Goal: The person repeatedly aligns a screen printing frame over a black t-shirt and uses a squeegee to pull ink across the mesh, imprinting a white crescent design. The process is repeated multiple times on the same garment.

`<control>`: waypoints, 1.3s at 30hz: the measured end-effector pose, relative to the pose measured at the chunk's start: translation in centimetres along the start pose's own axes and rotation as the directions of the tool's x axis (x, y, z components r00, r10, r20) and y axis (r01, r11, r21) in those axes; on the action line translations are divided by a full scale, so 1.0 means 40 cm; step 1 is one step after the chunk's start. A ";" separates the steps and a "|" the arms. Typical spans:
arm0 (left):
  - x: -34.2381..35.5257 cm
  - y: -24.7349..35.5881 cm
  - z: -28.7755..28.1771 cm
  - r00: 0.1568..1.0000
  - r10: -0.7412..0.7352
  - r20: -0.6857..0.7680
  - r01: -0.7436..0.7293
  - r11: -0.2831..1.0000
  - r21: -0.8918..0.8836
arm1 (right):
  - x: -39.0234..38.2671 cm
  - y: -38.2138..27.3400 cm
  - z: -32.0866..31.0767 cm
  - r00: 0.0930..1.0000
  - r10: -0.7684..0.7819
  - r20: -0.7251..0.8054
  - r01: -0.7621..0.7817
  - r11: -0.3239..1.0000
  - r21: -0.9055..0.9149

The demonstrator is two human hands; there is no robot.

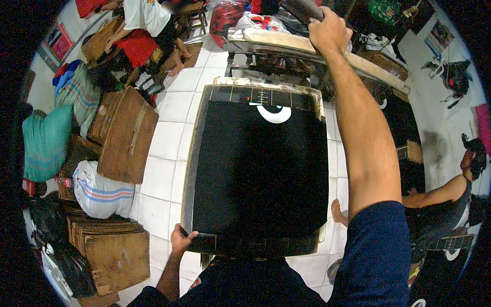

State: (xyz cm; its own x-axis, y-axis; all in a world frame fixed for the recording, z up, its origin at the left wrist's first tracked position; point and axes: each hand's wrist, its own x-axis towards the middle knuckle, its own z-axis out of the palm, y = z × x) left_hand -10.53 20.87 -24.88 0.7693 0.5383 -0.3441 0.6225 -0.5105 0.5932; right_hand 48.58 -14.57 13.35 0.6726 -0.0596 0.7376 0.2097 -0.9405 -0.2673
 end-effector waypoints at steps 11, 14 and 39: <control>0.019 0.124 -0.024 0.998 -0.065 0.001 0.064 0.982 0.176 | 0.099 -0.051 -0.026 0.998 0.028 -0.060 -0.024 0.998 0.056; 0.035 0.143 -0.024 0.996 -0.091 0.007 0.087 0.976 0.198 | 0.119 -0.056 -0.025 0.996 0.033 -0.087 -0.028 0.998 0.057; 0.336 1.062 0.114 0.939 0.048 0.340 0.343 -0.100 -0.934 | -0.637 0.093 0.075 0.986 -0.139 -0.090 0.157 0.955 0.252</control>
State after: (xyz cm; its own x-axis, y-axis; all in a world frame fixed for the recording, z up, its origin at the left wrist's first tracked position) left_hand 26.89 3.38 -7.62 0.8010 0.2536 -0.5423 0.0675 0.8618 0.5027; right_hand 34.34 -15.54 -8.27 0.5702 0.0416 0.8204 0.4848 -0.8233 -0.2952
